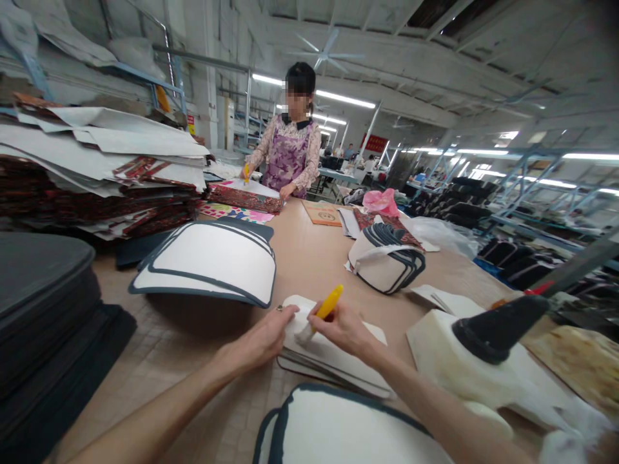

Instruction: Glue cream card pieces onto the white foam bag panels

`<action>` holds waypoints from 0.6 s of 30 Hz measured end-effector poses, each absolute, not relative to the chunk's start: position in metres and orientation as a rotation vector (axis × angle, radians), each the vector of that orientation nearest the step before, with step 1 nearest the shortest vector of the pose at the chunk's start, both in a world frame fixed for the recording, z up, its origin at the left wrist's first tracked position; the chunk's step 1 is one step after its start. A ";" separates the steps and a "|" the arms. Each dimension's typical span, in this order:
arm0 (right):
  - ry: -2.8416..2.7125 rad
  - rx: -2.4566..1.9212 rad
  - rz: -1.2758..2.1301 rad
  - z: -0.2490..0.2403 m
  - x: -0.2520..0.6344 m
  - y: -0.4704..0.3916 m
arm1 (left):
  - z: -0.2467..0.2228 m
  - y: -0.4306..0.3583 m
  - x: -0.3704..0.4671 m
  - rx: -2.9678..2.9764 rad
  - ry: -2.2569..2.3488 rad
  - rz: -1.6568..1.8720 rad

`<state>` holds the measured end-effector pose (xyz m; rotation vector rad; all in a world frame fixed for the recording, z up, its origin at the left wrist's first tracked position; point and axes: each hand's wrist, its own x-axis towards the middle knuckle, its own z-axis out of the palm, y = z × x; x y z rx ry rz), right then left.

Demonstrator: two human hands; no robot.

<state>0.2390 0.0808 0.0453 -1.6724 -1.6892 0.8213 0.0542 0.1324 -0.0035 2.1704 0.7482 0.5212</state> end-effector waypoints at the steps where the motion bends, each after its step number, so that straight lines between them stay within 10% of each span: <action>1: -1.673 -1.716 0.801 0.044 0.249 0.074 | -0.001 0.132 0.054 2.220 0.732 0.505; 18: -1.873 -1.740 0.772 0.036 0.334 0.007 | 0.028 0.140 0.059 2.746 0.593 0.103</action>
